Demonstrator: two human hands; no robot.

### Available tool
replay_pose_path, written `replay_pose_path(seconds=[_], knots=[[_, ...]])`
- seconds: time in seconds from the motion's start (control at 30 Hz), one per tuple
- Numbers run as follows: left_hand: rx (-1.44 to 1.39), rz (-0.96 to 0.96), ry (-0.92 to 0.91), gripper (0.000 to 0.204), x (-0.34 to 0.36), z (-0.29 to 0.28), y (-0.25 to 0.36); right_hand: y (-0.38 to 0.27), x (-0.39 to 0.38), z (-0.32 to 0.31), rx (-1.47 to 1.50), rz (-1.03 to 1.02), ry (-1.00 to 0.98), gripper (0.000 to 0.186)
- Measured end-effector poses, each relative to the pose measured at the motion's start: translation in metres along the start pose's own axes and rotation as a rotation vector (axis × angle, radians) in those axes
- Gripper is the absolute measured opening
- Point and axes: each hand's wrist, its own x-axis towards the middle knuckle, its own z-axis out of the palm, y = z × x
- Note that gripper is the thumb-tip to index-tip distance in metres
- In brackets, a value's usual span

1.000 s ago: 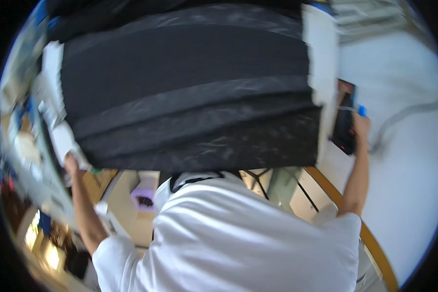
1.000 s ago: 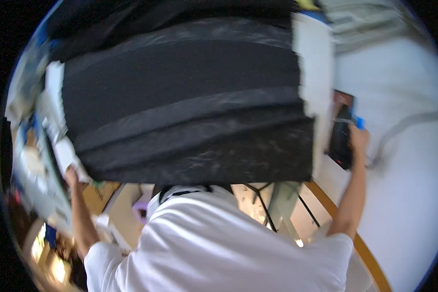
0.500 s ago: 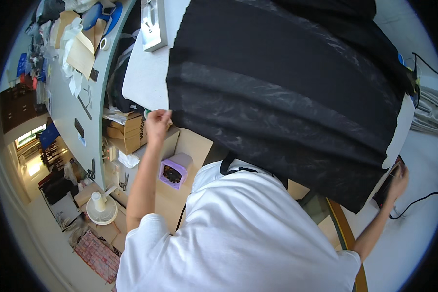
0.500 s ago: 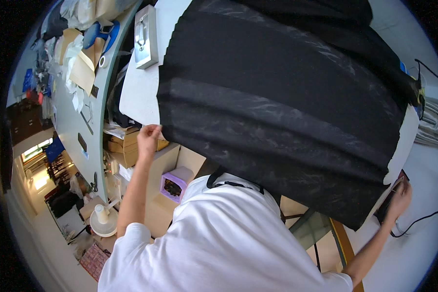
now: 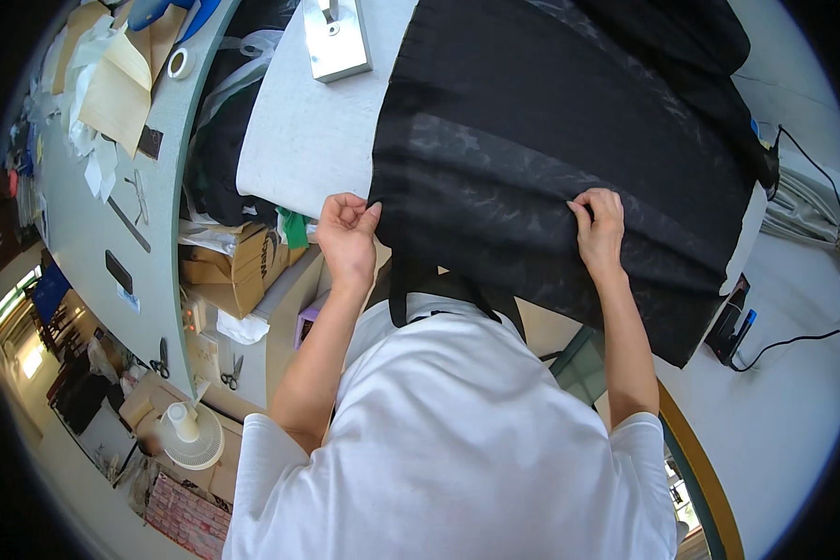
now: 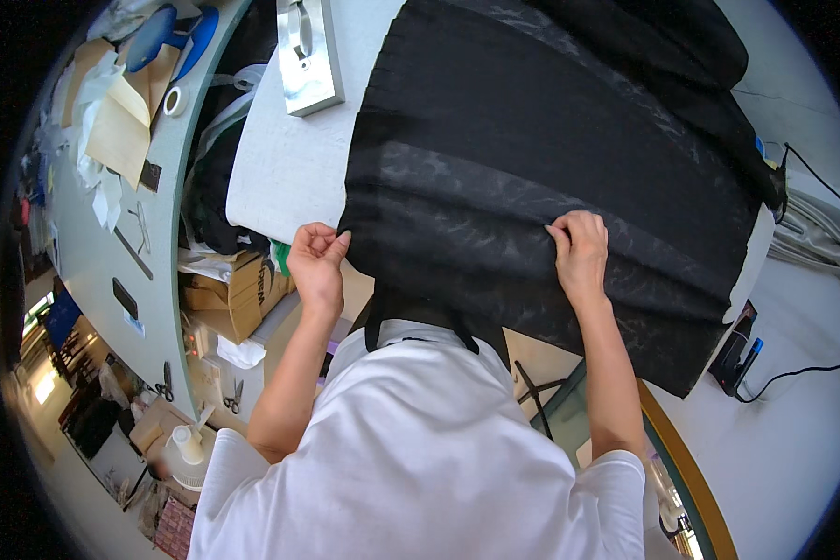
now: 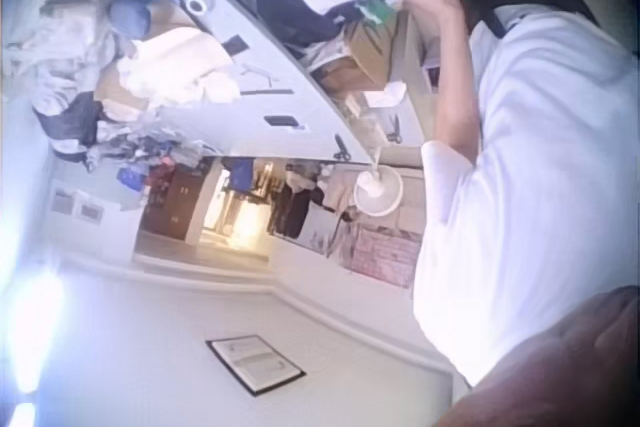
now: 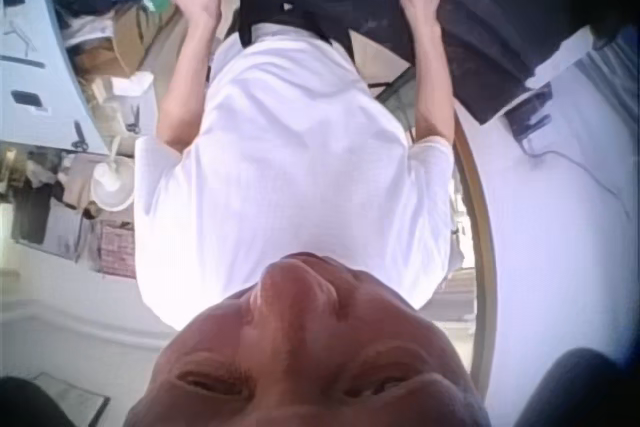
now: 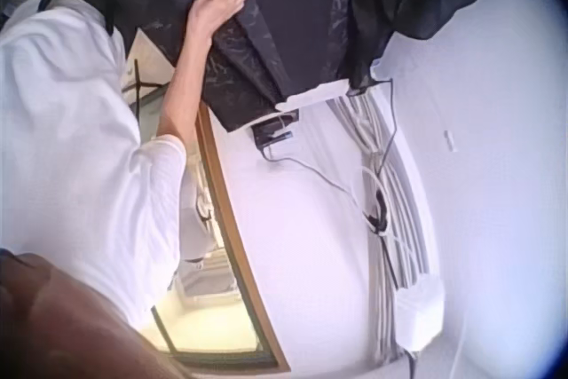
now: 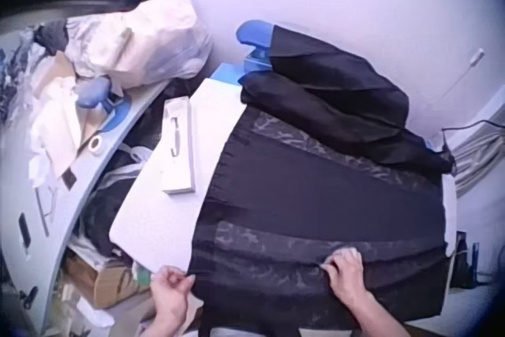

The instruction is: The person irons a black garment on a white ironing board. They repeatedly smooth the fabric with their hands, pick up a blue electric iron to press the material, and then set the iron down to reposition the garment.

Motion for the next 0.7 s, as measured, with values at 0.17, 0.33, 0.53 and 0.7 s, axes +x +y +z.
replay_pose_path(seconds=[0.17, 0.33, 0.53, 0.7], knots=[[-0.042, 0.023, -0.047, 0.031, 0.01, -0.001, 0.021, -0.005, 0.014, -0.006, 0.046, 0.072, 0.044, 0.01], [0.061, 0.146, -0.084, 0.027, 0.011, 0.005, 0.046, -0.007, 0.028, -0.007, 0.103, 0.16, 0.04, 0.01], [0.087, 0.061, -0.072, 0.018, 0.038, 0.004, 0.034, 0.003, 0.036, -0.001, 0.144, 0.225, 0.025, 0.01], [0.185, -0.191, -0.041, 0.021, 0.034, -0.016, 0.01, 0.004, 0.035, 0.002, 0.136, 0.215, 0.006, 0.01]])
